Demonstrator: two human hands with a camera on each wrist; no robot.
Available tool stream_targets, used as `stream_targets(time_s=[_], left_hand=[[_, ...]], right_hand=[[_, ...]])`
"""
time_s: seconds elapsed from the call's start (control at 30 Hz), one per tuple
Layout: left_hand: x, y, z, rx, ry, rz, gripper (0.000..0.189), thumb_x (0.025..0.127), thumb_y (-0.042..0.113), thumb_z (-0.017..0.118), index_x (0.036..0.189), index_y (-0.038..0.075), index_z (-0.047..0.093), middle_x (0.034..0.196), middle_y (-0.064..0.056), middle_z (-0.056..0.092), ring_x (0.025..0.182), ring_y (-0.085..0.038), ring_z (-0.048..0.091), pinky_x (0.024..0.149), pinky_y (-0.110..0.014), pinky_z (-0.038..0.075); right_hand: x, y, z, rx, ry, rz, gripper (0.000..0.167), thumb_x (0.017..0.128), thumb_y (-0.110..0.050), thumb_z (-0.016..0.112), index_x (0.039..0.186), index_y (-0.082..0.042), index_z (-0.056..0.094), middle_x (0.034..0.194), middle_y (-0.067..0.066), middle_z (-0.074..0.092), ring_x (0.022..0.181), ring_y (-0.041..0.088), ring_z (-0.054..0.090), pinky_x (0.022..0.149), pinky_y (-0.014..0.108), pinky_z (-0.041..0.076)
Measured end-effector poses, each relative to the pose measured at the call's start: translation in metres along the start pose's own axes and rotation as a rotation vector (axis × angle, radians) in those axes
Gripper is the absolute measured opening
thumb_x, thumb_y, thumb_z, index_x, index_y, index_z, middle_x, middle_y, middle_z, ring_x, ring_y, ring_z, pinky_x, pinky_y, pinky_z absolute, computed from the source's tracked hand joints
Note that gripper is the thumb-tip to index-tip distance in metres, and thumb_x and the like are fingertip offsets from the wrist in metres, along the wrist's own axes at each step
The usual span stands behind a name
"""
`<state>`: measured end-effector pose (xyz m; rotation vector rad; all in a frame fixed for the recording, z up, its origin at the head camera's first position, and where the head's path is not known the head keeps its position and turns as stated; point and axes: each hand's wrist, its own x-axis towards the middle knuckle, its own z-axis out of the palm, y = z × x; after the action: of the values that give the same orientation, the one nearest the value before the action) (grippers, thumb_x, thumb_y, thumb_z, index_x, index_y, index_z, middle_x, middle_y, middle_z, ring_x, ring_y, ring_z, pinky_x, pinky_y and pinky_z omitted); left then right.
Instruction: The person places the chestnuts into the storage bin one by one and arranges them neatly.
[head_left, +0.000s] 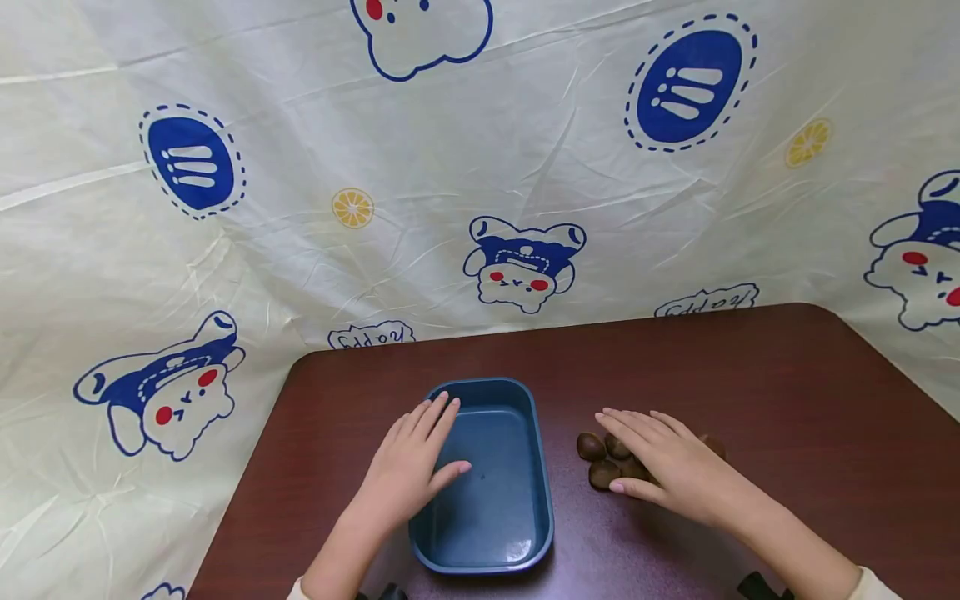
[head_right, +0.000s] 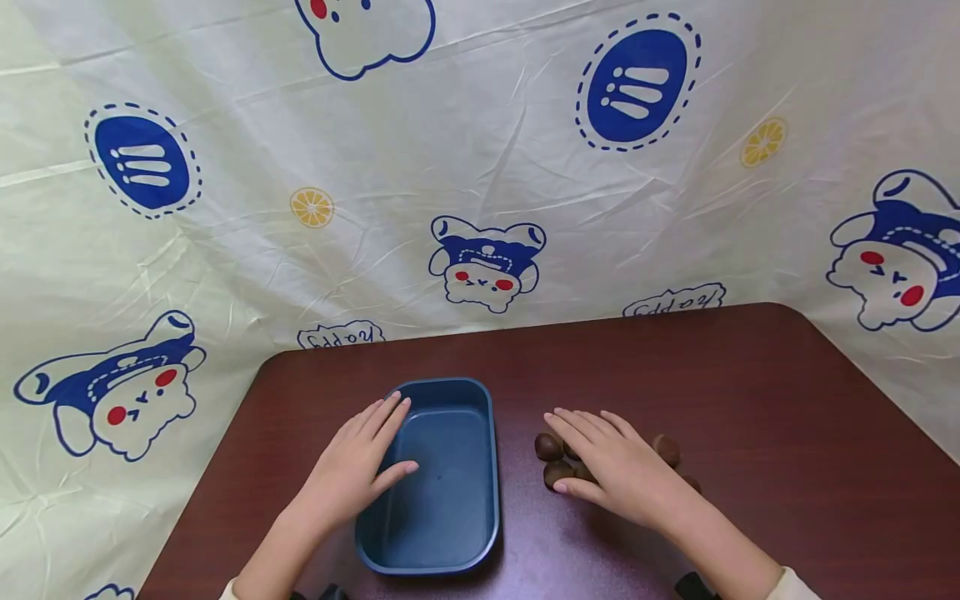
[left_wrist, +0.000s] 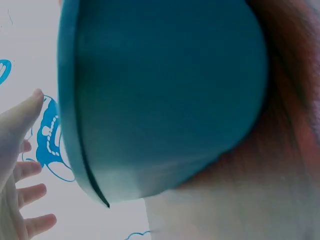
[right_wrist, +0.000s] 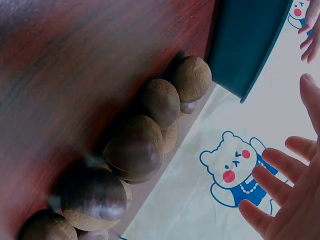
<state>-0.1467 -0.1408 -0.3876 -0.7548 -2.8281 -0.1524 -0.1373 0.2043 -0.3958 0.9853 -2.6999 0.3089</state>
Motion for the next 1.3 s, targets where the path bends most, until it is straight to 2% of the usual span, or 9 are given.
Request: stream_targets(time_s=[0.07, 0.3, 0.5, 0.7, 0.8, 0.93, 1.1, 1.3], left_hand=[[-0.002, -0.003, 0.001, -0.022, 0.018, -0.045, 0.075, 0.084, 0.052, 0.053, 0.142, 0.012, 0.026, 0.145, -0.008, 0.025, 0.128, -0.028, 0.028, 0.101, -0.045, 0.026], [-0.01, -0.014, 0.008, -0.124, 0.08, -0.197, 0.075, 0.085, 0.043, 0.058, 0.141, 0.005, 0.026, 0.141, -0.014, 0.03, 0.126, -0.029, 0.032, 0.099, -0.045, 0.03], [-0.018, -0.018, 0.012, -0.322, 0.07, -0.364, 0.072, 0.086, 0.034, 0.06, 0.141, 0.003, 0.025, 0.14, -0.016, 0.031, 0.125, -0.032, 0.033, 0.095, -0.049, 0.034], [-0.021, -0.02, 0.017, -0.504, 0.064, -0.47, 0.064, 0.088, 0.03, 0.058, 0.138, 0.0, 0.031, 0.136, -0.02, 0.037, 0.122, -0.033, 0.037, 0.094, -0.05, 0.034], [-0.023, -0.021, 0.021, -0.617, 0.07, -0.5, 0.055, 0.089, 0.025, 0.057, 0.133, -0.002, 0.038, 0.13, -0.021, 0.043, 0.114, -0.034, 0.046, 0.089, -0.047, 0.041], [-0.025, -0.022, 0.026, -0.75, 0.082, -0.5, 0.043, 0.09, 0.019, 0.055, 0.125, -0.005, 0.046, 0.12, -0.021, 0.053, 0.104, -0.031, 0.054, 0.082, -0.042, 0.046], [-0.028, -0.024, 0.033, -0.819, 0.094, -0.496, 0.036, 0.09, 0.016, 0.054, 0.117, -0.008, 0.053, 0.108, -0.021, 0.06, 0.096, -0.028, 0.059, 0.078, -0.039, 0.049], [-0.031, -0.024, 0.039, -0.837, 0.116, -0.515, 0.033, 0.09, 0.017, 0.055, 0.112, -0.008, 0.058, 0.104, -0.019, 0.062, 0.094, -0.025, 0.059, 0.078, -0.039, 0.048]], right_hand=[[0.0, 0.0, 0.0, 0.009, 0.003, -0.002, 0.069, 0.079, -0.043, 0.064, 0.134, -0.008, 0.04, 0.132, 0.008, 0.044, 0.119, 0.023, 0.042, 0.096, 0.045, 0.026], [0.001, -0.001, 0.0, 0.057, -0.029, 0.031, 0.066, 0.081, -0.039, 0.064, 0.133, -0.006, 0.04, 0.13, 0.007, 0.046, 0.116, 0.024, 0.044, 0.095, 0.048, 0.028], [0.002, -0.001, 0.005, 0.08, -0.023, 0.036, 0.062, 0.079, -0.033, 0.067, 0.129, -0.004, 0.045, 0.125, 0.006, 0.05, 0.11, 0.025, 0.048, 0.093, 0.048, 0.032], [0.002, 0.002, 0.014, 0.104, 0.02, -0.005, 0.053, 0.077, -0.03, 0.07, 0.12, -0.005, 0.052, 0.116, 0.001, 0.055, 0.103, 0.02, 0.052, 0.088, 0.044, 0.038], [0.003, 0.002, 0.018, 0.12, 0.026, -0.017, 0.05, 0.076, -0.029, 0.071, 0.117, -0.005, 0.054, 0.112, 0.001, 0.057, 0.099, 0.02, 0.053, 0.086, 0.044, 0.04], [0.003, 0.001, 0.023, 0.144, 0.007, 0.008, 0.047, 0.077, -0.027, 0.07, 0.115, -0.004, 0.056, 0.111, 0.002, 0.058, 0.099, 0.024, 0.054, 0.084, 0.046, 0.041], [0.002, 0.001, 0.03, 0.137, -0.03, 0.052, 0.042, 0.077, -0.026, 0.07, 0.113, -0.007, 0.058, 0.109, 0.002, 0.059, 0.098, 0.026, 0.055, 0.083, 0.047, 0.042], [0.003, 0.004, 0.04, 0.105, -0.01, 0.013, 0.037, 0.075, -0.023, 0.071, 0.107, -0.007, 0.06, 0.102, 0.0, 0.06, 0.09, 0.02, 0.057, 0.077, 0.039, 0.046]])
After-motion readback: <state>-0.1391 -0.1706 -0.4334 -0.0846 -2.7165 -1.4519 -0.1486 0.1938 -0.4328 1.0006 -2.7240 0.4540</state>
